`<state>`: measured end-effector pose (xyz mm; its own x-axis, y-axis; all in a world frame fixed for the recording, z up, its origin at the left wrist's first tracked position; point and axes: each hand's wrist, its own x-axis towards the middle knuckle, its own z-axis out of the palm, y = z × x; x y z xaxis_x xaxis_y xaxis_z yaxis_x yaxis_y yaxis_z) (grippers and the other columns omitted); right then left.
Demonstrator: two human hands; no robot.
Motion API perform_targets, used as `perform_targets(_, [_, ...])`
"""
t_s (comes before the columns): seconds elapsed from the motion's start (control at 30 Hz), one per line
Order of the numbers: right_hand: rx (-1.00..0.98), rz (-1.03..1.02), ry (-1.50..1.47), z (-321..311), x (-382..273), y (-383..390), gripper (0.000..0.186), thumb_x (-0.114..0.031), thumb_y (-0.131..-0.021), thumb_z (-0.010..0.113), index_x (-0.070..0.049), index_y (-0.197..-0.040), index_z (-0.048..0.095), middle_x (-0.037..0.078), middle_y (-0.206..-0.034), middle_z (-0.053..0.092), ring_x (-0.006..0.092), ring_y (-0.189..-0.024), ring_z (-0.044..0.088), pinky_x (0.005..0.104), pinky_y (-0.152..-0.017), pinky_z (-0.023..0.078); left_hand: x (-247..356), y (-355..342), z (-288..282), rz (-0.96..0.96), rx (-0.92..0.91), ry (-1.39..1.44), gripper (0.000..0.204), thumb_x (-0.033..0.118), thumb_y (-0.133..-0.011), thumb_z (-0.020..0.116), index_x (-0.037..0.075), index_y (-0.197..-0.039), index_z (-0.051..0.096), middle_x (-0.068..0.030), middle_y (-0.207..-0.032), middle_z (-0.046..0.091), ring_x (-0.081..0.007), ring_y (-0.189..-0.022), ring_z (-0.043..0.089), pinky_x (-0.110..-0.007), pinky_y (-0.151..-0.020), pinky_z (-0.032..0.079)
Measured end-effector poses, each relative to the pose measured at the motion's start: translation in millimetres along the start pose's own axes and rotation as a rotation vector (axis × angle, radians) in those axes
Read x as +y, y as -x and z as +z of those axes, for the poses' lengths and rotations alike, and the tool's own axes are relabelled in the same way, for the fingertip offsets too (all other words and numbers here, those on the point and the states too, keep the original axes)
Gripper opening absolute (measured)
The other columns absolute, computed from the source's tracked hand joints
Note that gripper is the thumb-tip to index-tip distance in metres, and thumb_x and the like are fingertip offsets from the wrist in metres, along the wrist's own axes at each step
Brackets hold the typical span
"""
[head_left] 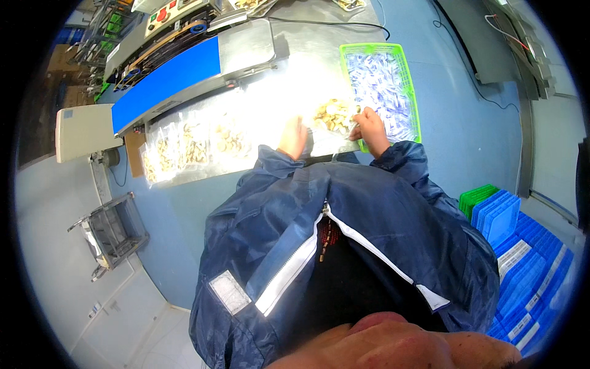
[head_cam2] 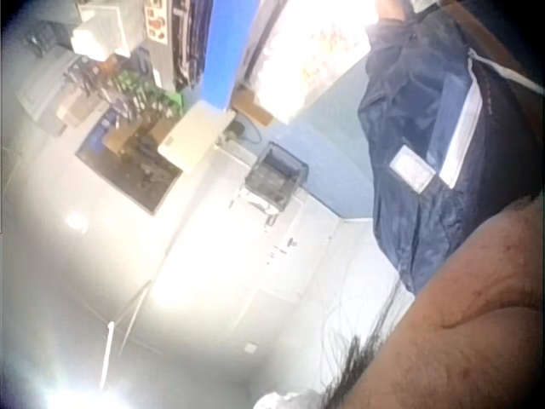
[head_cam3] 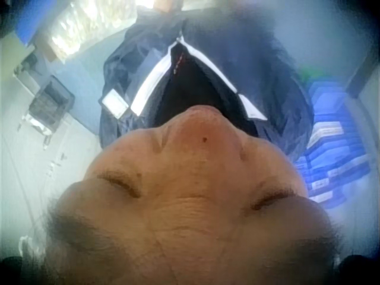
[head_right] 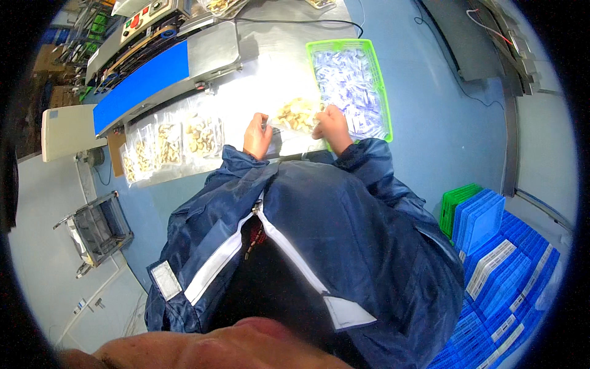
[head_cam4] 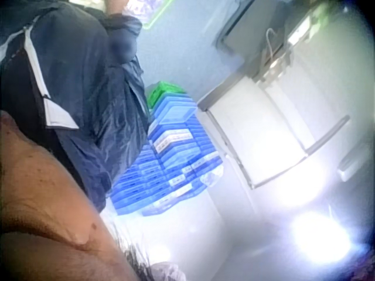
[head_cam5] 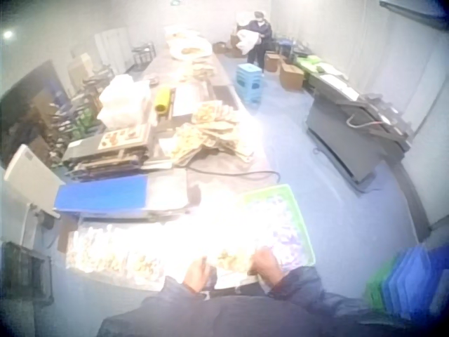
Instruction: The person repeatedly scoops small yellow food items from a green tray into clear plastic bags, seals them, and places them on a table. The process is repeated multiple times in a continuous loop.
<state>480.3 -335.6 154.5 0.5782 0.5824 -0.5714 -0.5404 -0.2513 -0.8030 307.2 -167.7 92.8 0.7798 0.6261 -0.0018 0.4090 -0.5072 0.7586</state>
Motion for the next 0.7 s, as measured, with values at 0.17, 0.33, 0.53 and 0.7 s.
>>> perform_targets(0.17, [0.014,-0.043,-0.115,17.1,6.2,4.6,0.013,-0.01,-0.092,0.053,-0.004,-0.084,0.046,0.009,-0.075,0.058,0.0181,-0.06,0.063,0.0302,-0.054,0.055,-12.5,-1.4,18.5,-0.027,0.048,-0.057,0.03,0.001,-0.082,0.058,-0.001,-0.111,0.051,-0.0243,-0.1,0.061,-0.0403,-0.097,0.06,-0.043,-0.085,0.048])
perform_targets(0.33, [-0.035,-0.137,0.022,24.6,12.8,1.5,0.017,-0.012,-0.095,0.054,-0.003,-0.084,0.044,0.01,-0.071,0.056,0.0177,-0.062,0.063,0.0298,-0.059,0.055,-13.0,-0.7,31.5,-0.007,0.156,-0.058,0.033,-0.002,-0.082,0.055,-0.001,-0.114,0.05,-0.0258,-0.104,0.059,-0.0429,-0.1,0.057,-0.045,-0.088,0.047])
perform_targets(0.53, [-0.07,-0.304,0.464,14.6,24.1,1.5,0.019,-0.011,-0.094,0.055,-0.001,-0.082,0.044,0.01,-0.07,0.056,0.0162,-0.061,0.063,0.0287,-0.053,0.053,8.2,-7.0,-1.5,-0.16,-0.026,-0.098,0.032,0.004,-0.083,0.056,0.001,-0.114,0.053,-0.0216,-0.095,0.063,-0.0421,-0.097,0.058,-0.047,-0.083,0.049])
perform_targets(0.7, [-0.262,-0.08,0.305,14.9,20.8,-4.1,0.016,-0.012,-0.094,0.052,0.002,-0.087,0.046,0.012,-0.079,0.057,0.0198,-0.06,0.063,0.0301,-0.054,0.054,28.8,-21.0,-24.5,-0.045,-0.3,-0.483,0.023,0.01,-0.086,0.059,0.0,-0.106,0.059,-0.0198,-0.094,0.066,-0.0384,-0.1,0.06,-0.045,-0.078,0.05])
